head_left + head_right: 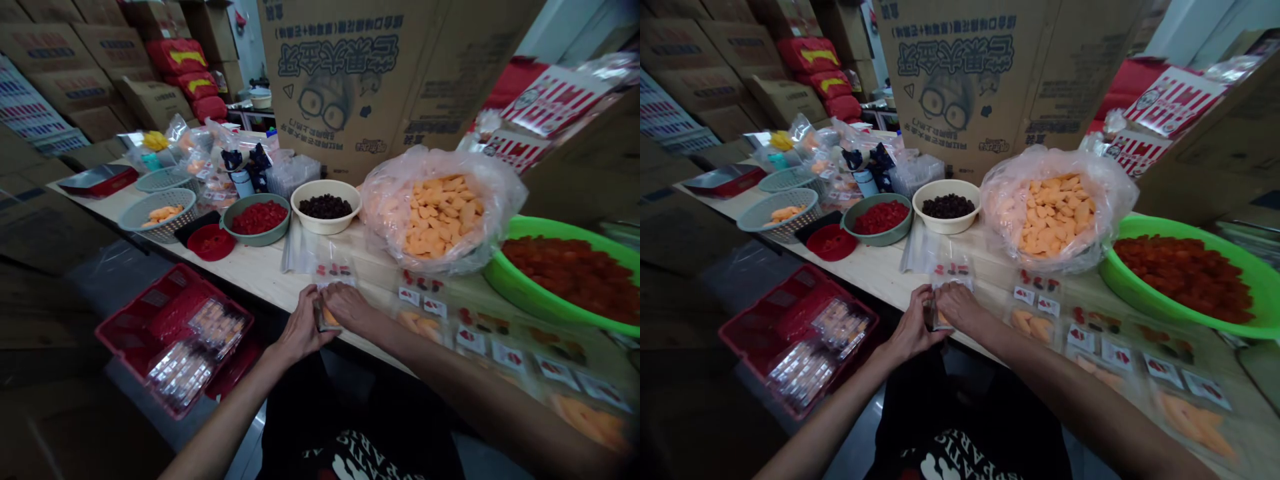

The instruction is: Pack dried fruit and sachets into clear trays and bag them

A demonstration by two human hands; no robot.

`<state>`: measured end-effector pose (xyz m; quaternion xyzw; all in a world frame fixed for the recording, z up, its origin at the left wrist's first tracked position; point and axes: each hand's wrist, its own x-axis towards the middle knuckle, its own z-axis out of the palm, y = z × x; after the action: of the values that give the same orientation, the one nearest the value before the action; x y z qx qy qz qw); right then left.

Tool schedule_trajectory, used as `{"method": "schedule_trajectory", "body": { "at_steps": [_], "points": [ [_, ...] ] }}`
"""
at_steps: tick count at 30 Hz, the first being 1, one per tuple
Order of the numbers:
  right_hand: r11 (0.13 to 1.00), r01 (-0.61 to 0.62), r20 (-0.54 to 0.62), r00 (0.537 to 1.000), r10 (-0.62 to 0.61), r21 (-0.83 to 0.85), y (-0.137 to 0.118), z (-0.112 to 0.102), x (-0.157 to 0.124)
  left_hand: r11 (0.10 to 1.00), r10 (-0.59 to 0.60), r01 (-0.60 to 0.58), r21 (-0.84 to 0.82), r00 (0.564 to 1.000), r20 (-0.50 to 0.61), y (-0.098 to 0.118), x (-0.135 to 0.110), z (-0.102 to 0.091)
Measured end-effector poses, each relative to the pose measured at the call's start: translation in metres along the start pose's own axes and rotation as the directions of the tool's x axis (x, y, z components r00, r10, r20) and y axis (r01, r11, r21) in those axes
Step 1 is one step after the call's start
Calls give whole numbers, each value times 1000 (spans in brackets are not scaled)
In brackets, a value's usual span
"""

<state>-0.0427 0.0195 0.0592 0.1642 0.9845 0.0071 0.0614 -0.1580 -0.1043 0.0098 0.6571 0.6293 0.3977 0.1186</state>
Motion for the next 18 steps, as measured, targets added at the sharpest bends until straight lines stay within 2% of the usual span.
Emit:
{"method": "schedule_trajectory", "body": {
  "at_steps": [2, 5, 7, 10, 12, 15, 18],
  "points": [
    [998, 53, 4, 999, -53, 31, -8, 0, -15, 999, 35, -34, 39, 999, -6, -1, -3, 0],
    [988, 87, -16, 996, -85, 124, -18, 3, -39, 986, 73, -85, 141, 993, 91, 6, -7, -1],
    [966, 109, -69, 993, -95, 235, -24, 6, -53, 978, 61, -78, 194, 994, 96, 11, -8, 0],
    [930, 136, -158, 984, -86, 341, -29, 12, -66, 980, 78, -93, 177, 993, 92, 15, -3, 5],
    [939, 99, -155, 987, -50, 329, -30, 12, -72, 982, 125, -137, 128, 987, 99, 14, 5, 11],
    [964, 1, -87, 996, 23, 266, -25, 9, -81, 977, 199, -207, 58, 973, 116, 14, 22, 26],
    [962, -100, -39, 993, 113, 253, -16, 4, -98, 951, 303, -310, 3, 932, 196, 17, 40, 42]
  ]
}}
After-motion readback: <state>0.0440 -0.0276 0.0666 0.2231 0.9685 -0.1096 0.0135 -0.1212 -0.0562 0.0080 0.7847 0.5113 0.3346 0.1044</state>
